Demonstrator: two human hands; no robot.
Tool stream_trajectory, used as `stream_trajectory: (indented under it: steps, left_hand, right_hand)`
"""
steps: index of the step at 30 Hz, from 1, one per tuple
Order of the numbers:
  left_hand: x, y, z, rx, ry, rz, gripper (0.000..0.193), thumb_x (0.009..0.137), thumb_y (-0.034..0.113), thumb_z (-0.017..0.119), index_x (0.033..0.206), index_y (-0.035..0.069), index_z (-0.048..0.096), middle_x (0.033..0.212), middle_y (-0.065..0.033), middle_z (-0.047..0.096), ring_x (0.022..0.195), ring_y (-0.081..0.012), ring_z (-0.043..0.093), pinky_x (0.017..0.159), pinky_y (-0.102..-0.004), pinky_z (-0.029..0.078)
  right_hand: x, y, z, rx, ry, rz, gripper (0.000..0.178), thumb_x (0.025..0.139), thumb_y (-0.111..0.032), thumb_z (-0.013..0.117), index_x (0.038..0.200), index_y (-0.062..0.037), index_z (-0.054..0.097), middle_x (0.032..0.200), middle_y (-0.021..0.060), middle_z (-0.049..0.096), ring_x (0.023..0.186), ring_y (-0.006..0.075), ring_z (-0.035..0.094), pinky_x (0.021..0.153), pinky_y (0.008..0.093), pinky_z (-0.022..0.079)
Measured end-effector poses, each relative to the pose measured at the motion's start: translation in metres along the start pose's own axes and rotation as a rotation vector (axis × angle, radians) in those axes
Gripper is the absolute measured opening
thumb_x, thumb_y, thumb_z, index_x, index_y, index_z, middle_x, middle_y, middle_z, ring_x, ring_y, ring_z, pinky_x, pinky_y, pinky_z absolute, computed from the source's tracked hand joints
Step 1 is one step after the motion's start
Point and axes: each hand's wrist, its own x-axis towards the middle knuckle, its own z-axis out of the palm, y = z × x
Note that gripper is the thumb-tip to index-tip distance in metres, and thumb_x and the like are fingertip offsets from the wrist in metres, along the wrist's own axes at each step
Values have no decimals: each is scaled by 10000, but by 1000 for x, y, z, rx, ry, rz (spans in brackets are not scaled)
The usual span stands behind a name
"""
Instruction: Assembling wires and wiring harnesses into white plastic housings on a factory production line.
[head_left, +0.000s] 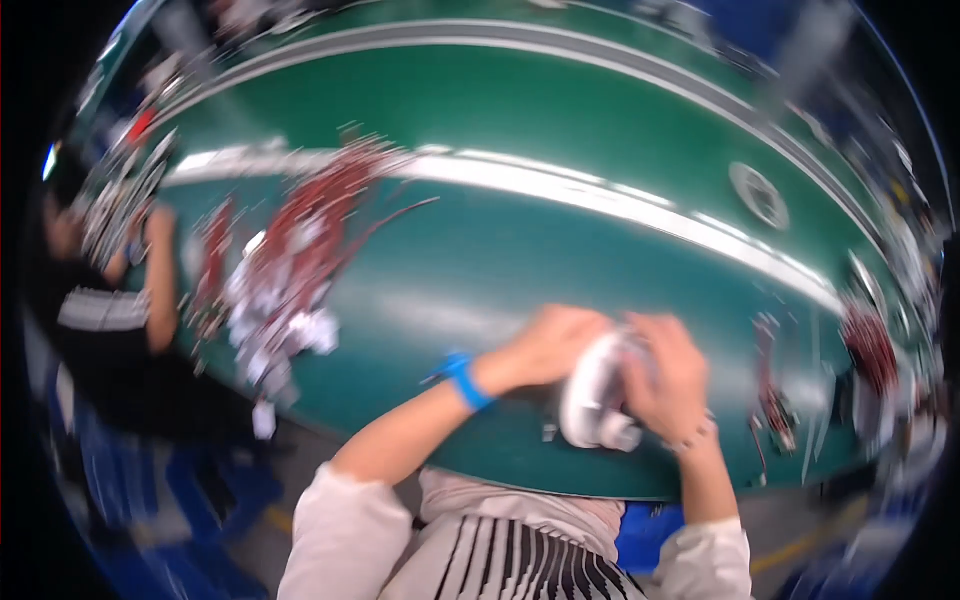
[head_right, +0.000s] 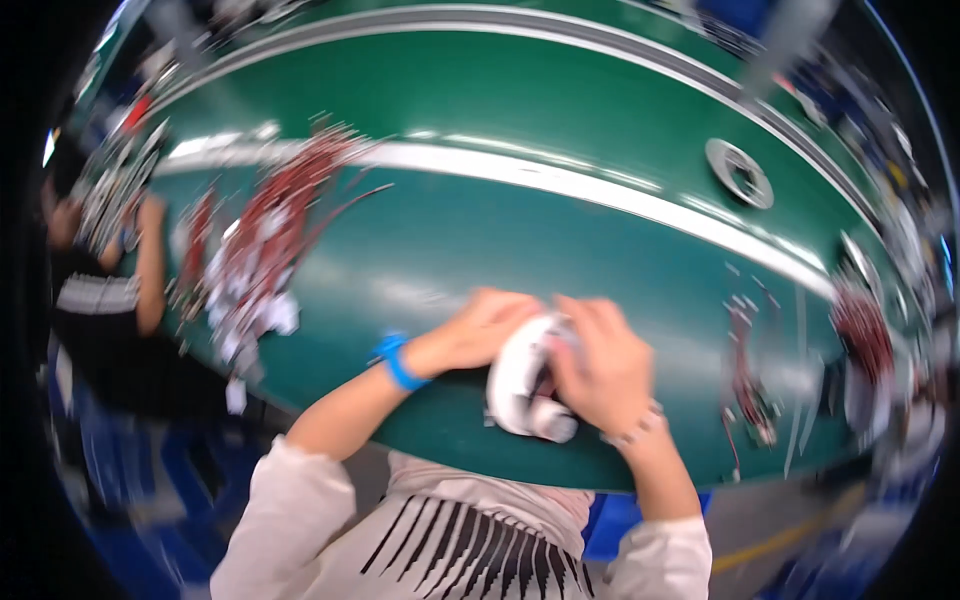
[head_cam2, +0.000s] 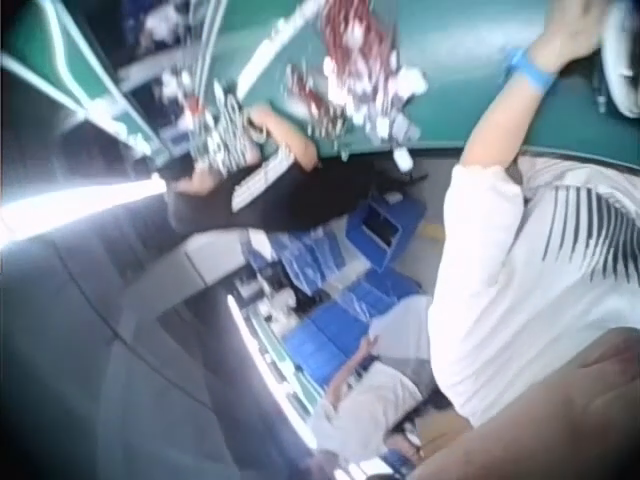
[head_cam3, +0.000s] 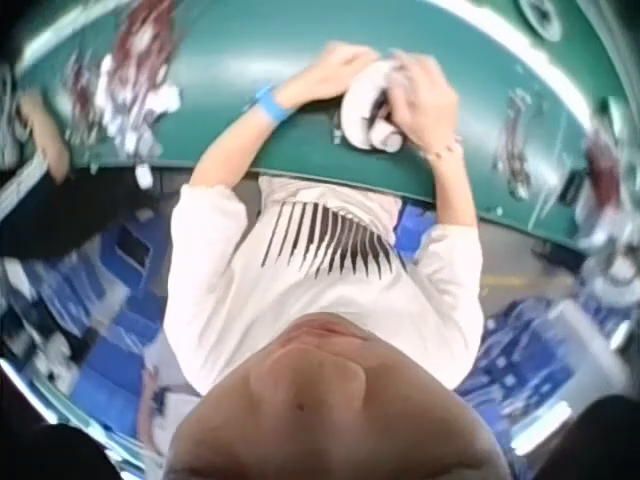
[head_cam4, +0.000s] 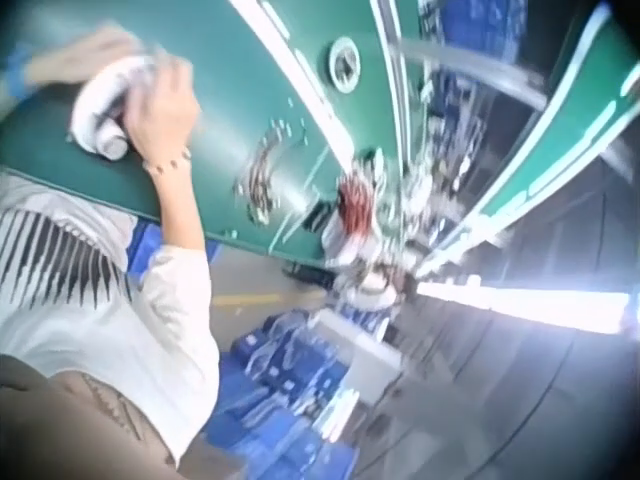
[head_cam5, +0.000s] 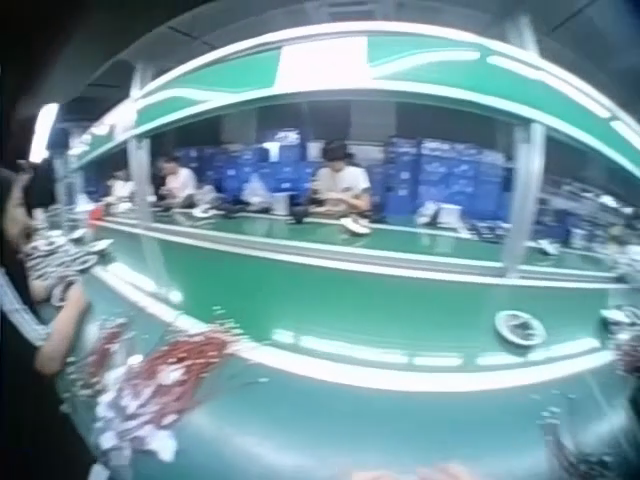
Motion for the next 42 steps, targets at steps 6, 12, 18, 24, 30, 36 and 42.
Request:
stream_trajectory:
  steps: [6, 12, 18, 24, 30, 36, 42]
  left_hand:
    - [4, 7, 0, -169, -46, -260, 278, 885, 206, 391, 729, 17, 522, 678, 8, 512, 622, -56, 436, 531, -229, 375]
    - [1, 16, -10, -123, -184, -236, 263, 873, 210, 432, 714, 16, 512, 685, 14, 515, 615, -41, 435, 517, -194, 348]
    - [-4, 18, -10, -308, -159, -310, 330, 844, 302, 495, 660, 29, 510, 590, 21, 500, 508, -27, 415, 442, -176, 324]
    - [-10, 50, -30, -59, -148, -248, 265, 752, 226, 592, 600, 42, 476, 558, 37, 466, 481, -18, 381, 417, -167, 266]
    - [-40, 119, -71, 584, -231, -281, 274, 561, 159, 741, 631, 11, 522, 522, 8, 488, 479, -30, 429, 409, -174, 304]
    - [-45, 168, -177, 1250, -213, -204, 264, 555, 219, 697, 557, 17, 527, 476, -112, 451, 418, -215, 443, 424, -298, 348]
    - [-77, 202, -283, 1728, 251, -213, 231, 577, 200, 678, 654, -4, 602, 646, -165, 575, 630, -317, 550, 561, -375, 430]
  right_hand:
    - [2, 29, -2, 51, -62, -21, 474, 679, -246, 596, 1081, -27, 475, 1162, 187, 415, 1107, 359, 357, 926, 442, 281]
    - [-14, 29, 11, 309, 18, -23, 472, 742, -239, 543, 1124, 6, 413, 1178, 205, 381, 1127, 351, 321, 936, 440, 264]
    - [-23, 31, 17, 562, 48, 10, 428, 786, -220, 493, 1138, 6, 400, 1177, 175, 376, 1088, 321, 342, 913, 395, 296]
    - [-26, 39, 21, 684, 132, 77, 348, 838, -218, 424, 1114, -6, 428, 1141, 147, 415, 1064, 283, 384, 903, 363, 308]
    - [-24, 46, 51, 657, 175, 162, 215, 830, -197, 468, 949, -27, 525, 972, 109, 515, 954, 263, 452, 842, 344, 348]
    - [-29, 51, 46, 443, 88, 90, 203, 836, -115, 406, 963, -30, 539, 1014, 136, 522, 968, 290, 474, 860, 362, 355]
    - [-27, 35, 35, 557, -14, 178, 217, 822, -82, 390, 875, 9, 579, 996, 133, 536, 947, 267, 490, 832, 330, 369]
